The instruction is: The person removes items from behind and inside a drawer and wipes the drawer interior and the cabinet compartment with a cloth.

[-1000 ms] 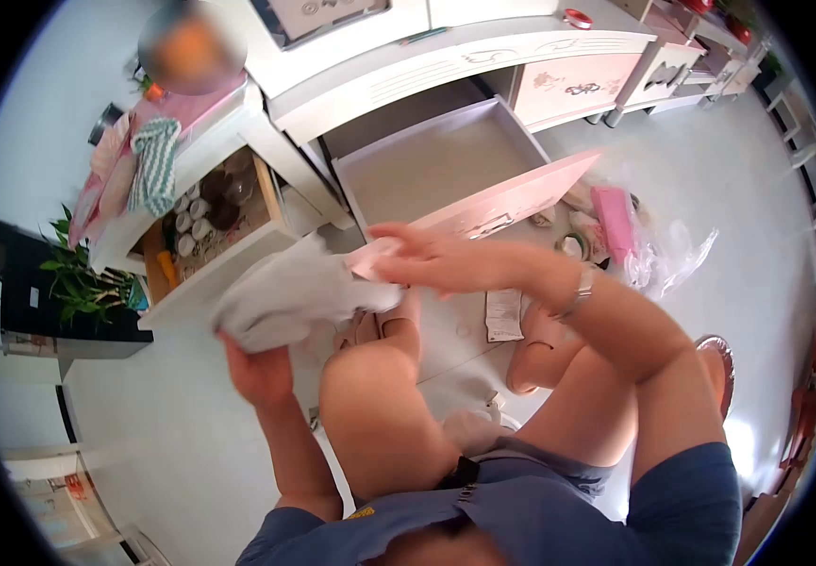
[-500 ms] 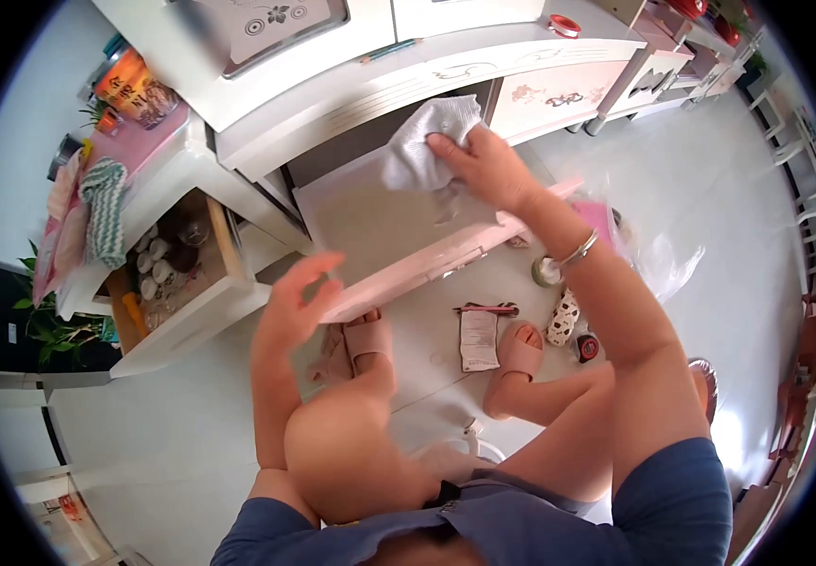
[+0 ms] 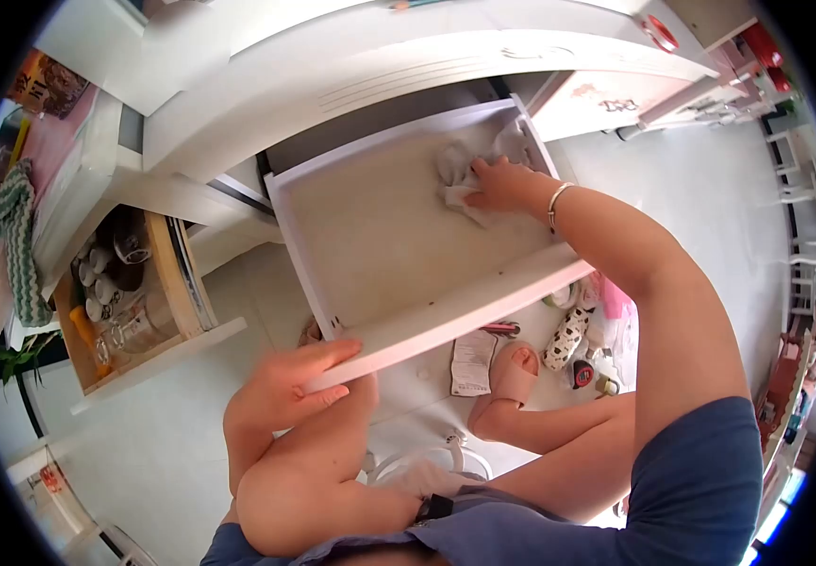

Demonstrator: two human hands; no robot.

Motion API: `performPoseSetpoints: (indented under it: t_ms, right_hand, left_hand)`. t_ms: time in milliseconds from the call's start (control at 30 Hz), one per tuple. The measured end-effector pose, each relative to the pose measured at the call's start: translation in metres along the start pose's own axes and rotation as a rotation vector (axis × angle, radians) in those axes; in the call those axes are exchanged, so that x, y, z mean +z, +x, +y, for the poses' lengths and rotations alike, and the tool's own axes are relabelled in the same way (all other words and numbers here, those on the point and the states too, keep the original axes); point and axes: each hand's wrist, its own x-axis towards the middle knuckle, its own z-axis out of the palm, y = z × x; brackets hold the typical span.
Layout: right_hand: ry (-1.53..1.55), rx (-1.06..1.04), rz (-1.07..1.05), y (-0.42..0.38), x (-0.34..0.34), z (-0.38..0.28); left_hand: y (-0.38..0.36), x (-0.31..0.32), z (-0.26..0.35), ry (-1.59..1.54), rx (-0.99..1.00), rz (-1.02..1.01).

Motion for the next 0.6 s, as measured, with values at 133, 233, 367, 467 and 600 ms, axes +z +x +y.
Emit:
performPoseSetpoints:
  t_ms: [133, 233, 367, 467, 600]
  right_hand:
    - [0.040, -0.139, 0.193, 0.033, 0.004, -0.026]
    - [0.111, -0.277, 0.342, 0.060, 0.002, -0.086]
    - [0.173, -0.666, 0.484, 0.050, -0.001, -0.167]
    - [0.136, -0.623, 0.343, 0.043, 0.006, -0.192]
    - [-0.182, -1.151, 0.146, 0.010, 0.031, -0.144]
  left_hand:
    - [0.004, -0.009, 0.003, -0.029, 0.012, -0.046]
    - [0.007, -0.014, 0.001, -0.052, 0.024, -0.073]
    - [0.005, -0.016, 0.001, -0.037, 0.056, -0.038]
    - [0.001, -0.017, 0.010, -0.028, 0.038, 0.013]
    - [-0.005, -0.014, 0.027, -0.054, -0.046, 0.120]
